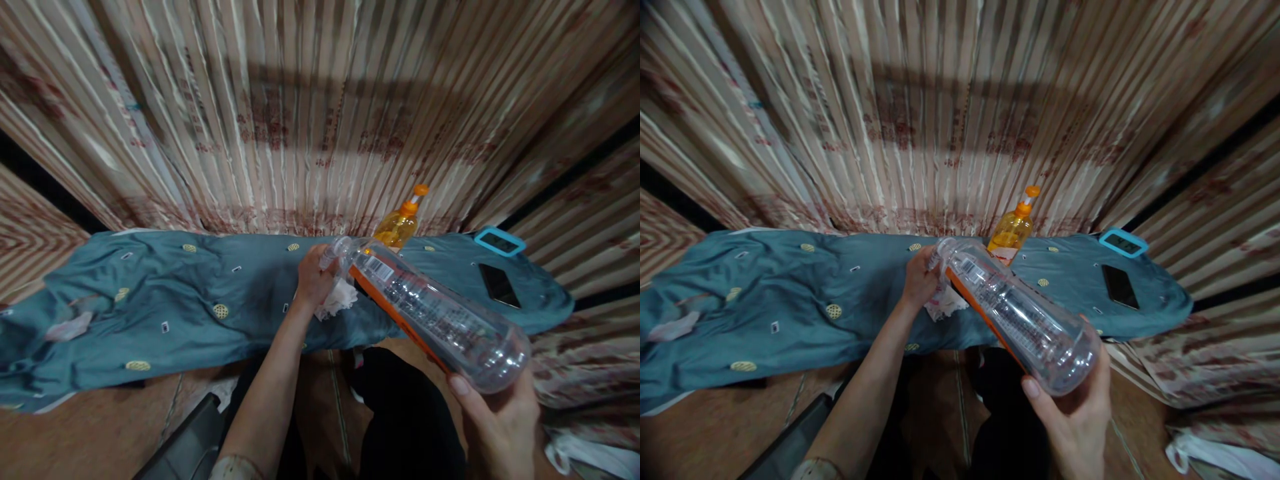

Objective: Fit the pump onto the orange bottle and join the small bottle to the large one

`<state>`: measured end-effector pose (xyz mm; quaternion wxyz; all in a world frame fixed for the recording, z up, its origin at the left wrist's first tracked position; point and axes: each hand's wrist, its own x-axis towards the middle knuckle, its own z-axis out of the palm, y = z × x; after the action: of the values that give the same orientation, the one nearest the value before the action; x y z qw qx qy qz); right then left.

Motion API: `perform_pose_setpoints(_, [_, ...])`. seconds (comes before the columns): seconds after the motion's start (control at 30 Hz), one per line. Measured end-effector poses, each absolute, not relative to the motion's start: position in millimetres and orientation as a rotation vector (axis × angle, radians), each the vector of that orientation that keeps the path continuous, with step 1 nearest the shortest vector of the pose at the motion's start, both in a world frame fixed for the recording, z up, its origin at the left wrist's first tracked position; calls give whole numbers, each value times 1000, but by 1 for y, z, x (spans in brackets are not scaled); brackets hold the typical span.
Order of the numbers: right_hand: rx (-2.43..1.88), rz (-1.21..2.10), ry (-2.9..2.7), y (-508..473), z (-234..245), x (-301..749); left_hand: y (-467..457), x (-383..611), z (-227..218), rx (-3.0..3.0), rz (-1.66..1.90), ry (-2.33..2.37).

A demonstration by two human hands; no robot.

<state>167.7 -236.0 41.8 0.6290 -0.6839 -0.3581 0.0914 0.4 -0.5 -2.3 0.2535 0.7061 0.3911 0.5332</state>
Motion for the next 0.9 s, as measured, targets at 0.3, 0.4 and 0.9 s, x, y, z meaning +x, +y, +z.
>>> perform_pose_setpoints(0.3, [-1528,291,-733,-239,27,163,-2,1,-3,1910,1442,1108])
perform_pose_setpoints(0.4, [-1464,321,-731,-238,25,159,-1,0,-3,1905,1450,1094])
perform_pose_setpoints(0.9, [-1500,348,-765,-239,13,163,-9,2,4,1804,1420,1158])
